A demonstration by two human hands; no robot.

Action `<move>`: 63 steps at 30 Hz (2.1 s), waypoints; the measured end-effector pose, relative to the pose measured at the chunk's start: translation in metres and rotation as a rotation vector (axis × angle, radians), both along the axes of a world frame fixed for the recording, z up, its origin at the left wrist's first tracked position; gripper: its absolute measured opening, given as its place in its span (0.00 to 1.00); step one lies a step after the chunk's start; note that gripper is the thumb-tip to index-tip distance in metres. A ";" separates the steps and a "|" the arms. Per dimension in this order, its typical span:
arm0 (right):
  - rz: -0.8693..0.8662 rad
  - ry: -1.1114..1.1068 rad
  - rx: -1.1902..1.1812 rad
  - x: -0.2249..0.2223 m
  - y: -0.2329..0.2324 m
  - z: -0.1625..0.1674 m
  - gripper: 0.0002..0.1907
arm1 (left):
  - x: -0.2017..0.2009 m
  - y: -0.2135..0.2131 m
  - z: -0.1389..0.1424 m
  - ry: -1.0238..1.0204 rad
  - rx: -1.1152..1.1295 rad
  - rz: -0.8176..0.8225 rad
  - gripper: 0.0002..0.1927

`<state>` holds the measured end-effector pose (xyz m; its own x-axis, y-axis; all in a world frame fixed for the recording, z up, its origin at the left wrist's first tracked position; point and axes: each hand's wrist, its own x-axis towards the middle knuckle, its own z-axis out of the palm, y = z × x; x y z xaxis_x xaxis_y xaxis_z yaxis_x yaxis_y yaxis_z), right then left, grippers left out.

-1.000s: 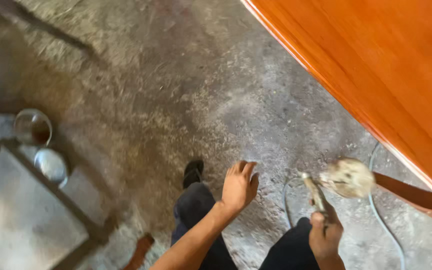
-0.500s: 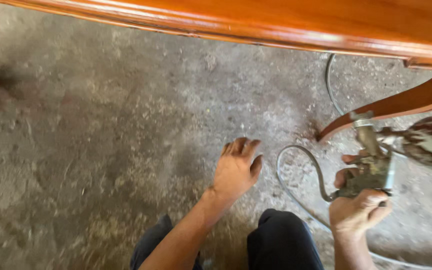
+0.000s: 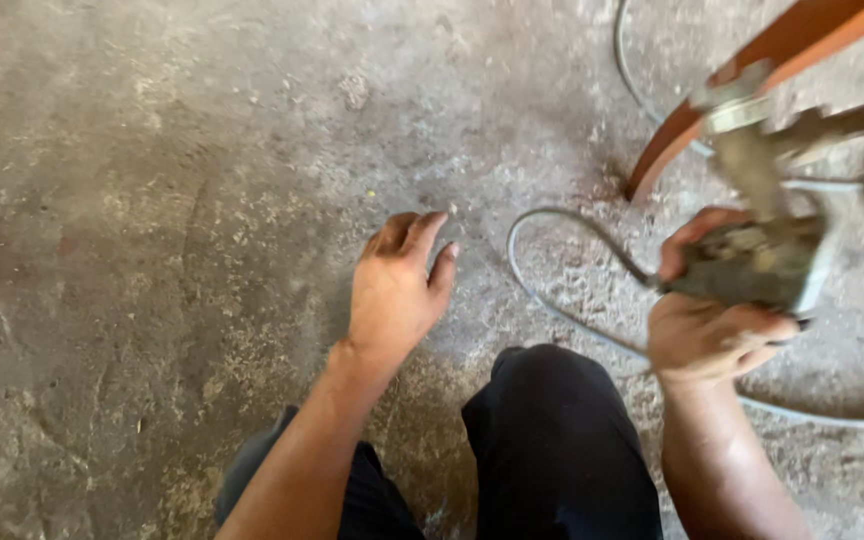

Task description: The person uses a spray gun connected by a hose to an air compressor to spray finish onto a wooden table, coating the tabletop and then the table legs and edges. They walk around the table and reposition the hose as they spray, then handle the spray gun cup near the compressor at the end.

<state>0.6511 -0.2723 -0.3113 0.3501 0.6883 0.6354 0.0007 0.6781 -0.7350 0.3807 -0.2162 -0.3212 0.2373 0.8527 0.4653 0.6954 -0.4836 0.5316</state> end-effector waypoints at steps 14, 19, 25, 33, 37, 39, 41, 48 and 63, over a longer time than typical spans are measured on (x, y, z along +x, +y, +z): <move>-0.537 -0.188 0.175 0.114 0.031 -0.022 0.33 | 0.007 -0.012 -0.017 0.098 -0.008 -0.063 0.17; -0.389 -0.142 0.186 0.088 0.040 -0.012 0.35 | 0.011 -0.010 -0.020 0.084 -0.019 -0.056 0.17; -0.116 -0.177 0.110 0.012 0.012 -0.006 0.39 | 0.011 -0.003 -0.027 0.108 -0.026 -0.051 0.16; 0.129 -0.305 0.126 -0.060 0.009 0.027 0.42 | -0.001 0.002 -0.023 0.082 -0.018 -0.013 0.16; 0.079 -0.228 0.031 -0.060 0.001 0.026 0.42 | -0.017 0.005 -0.021 0.011 -0.040 0.019 0.16; 0.011 -0.185 -0.039 -0.053 -0.006 0.026 0.42 | -0.026 0.009 -0.020 0.003 -0.033 0.038 0.16; -0.044 -0.191 -0.072 -0.049 -0.013 0.027 0.43 | -0.035 0.013 -0.017 -0.026 -0.022 0.062 0.16; 0.154 -0.300 -0.110 -0.104 -0.002 0.043 0.38 | -0.081 0.021 0.003 -0.216 0.128 0.302 0.16; 0.652 -0.423 0.096 -0.440 0.085 0.073 0.25 | -0.207 0.023 -0.006 -0.552 -0.045 0.804 0.20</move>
